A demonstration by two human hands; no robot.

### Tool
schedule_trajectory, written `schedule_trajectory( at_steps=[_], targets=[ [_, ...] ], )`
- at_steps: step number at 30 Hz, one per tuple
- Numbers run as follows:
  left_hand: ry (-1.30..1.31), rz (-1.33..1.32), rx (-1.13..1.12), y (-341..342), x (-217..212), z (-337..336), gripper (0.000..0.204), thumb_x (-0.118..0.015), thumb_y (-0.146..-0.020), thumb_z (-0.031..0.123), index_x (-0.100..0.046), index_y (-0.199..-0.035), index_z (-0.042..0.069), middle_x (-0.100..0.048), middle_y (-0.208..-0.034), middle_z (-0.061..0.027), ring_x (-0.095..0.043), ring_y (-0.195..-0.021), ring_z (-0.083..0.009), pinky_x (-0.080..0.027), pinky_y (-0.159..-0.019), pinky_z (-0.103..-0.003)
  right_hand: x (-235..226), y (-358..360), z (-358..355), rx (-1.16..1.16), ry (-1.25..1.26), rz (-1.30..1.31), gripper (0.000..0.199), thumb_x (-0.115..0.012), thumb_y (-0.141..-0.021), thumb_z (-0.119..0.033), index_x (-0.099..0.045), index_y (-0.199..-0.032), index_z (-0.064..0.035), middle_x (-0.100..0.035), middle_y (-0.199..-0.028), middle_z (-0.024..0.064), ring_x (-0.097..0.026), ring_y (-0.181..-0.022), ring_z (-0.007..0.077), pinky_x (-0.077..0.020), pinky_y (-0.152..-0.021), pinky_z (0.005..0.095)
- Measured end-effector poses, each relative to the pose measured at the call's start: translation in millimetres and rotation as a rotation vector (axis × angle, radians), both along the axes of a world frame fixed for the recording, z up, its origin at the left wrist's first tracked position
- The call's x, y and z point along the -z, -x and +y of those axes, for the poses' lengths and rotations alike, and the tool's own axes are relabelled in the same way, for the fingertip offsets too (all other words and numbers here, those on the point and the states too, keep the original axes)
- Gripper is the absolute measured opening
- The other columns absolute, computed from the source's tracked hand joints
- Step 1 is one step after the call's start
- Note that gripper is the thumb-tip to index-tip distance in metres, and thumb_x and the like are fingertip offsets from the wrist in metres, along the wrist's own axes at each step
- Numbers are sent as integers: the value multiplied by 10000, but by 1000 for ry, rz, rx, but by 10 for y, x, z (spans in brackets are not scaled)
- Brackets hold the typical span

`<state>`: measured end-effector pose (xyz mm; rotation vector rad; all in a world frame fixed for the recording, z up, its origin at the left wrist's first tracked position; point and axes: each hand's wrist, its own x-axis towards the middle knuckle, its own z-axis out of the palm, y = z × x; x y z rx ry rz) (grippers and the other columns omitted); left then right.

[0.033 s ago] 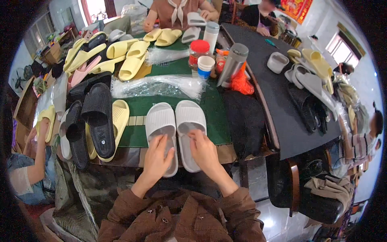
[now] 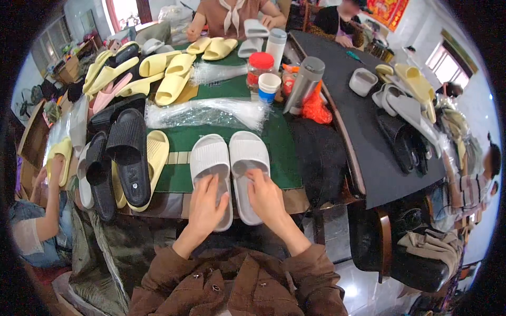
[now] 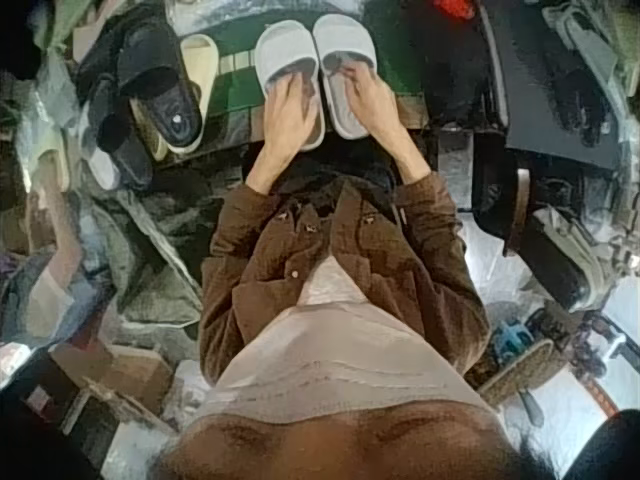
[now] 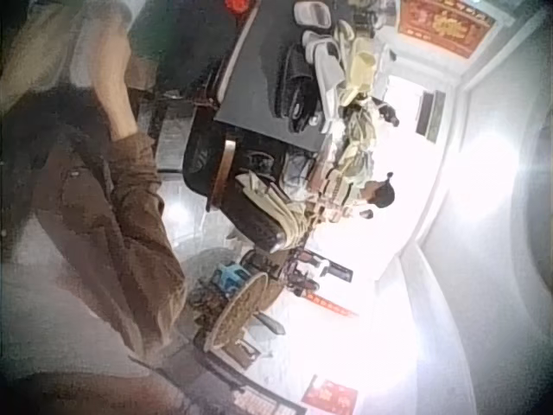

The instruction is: The person assembles slipper pairs by inserting a thin elastic band into pre-punched holes on the upper strap of each slipper. They handle yellow, black, and white slipper pairs, pulling the band through and adjusting it, then placing completed pairs aside on the table.

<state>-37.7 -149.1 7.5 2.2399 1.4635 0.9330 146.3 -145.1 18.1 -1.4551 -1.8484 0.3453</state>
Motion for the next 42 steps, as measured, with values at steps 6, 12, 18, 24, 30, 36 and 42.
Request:
schedule_trajectory(
  at_steps=[6,12,18,24,30,36,42],
  targets=[
    [-75,100,-47,-90,74,128,753,-682,-821,350,-387,-1314,-136,-427,-1308,-278,-406,-1221,-429,-322,-1031,-497,36,98,129,21,6,-263,251,-570,-832,-44,-509,-1067,23,-584,-985,196,-596,-893,389,-504,-761,449],
    [111,149,-5,-100,89,327,964,-769,-700,437,-338,-1347,-133,-390,-1355,-282,-382,-1254,-442,-305,-1046,-500,219,59,360,-48,95,-236,238,-540,-864,-104,-506,-1044,48,-589,-1028,235,-539,-1033,409,-429,-876,498],
    [214,154,26,-150,37,411,949,-778,-668,424,-363,-1340,-102,-381,-1363,-276,-369,-1269,-445,-283,-1046,-537,276,102,446,-52,120,-168,274,-489,-897,-156,-506,-1075,52,-562,-1137,260,-505,-1083,432,-379,-917,531],
    [145,155,-48,-284,109,480,791,-756,-677,398,-482,-1211,-118,-494,-1237,-298,-483,-1159,-449,-351,-989,-534,96,81,454,-101,382,-15,344,-447,-917,-201,-496,-1128,65,-523,-1210,281,-440,-1162,452,-320,-974,528],
    [89,119,-113,-380,131,562,566,-684,-770,350,-572,-1085,-106,-596,-1029,-316,-577,-983,-464,-407,-907,-552,125,7,476,-137,405,1,450,-400,-964,-281,-440,-1269,47,-446,-1317,282,-395,-1235,443,-292,-1042,450],
    [6,114,-109,-366,218,576,469,-646,-823,337,-606,-1019,-88,-622,-964,-292,-597,-931,-450,-424,-877,-542,98,-140,554,-207,695,324,455,-365,-993,-330,-463,-1249,33,-499,-1272,240,-460,-1189,332,-308,-1028,370],
    [331,174,-58,-359,32,652,475,-646,-833,317,-586,-1051,-100,-593,-1062,-328,-610,-948,-453,-497,-807,-515,10,-32,510,-211,582,137,410,-377,-960,-332,-522,-1113,20,-513,-1205,270,-443,-1168,428,-331,-979,464]
  ],
)
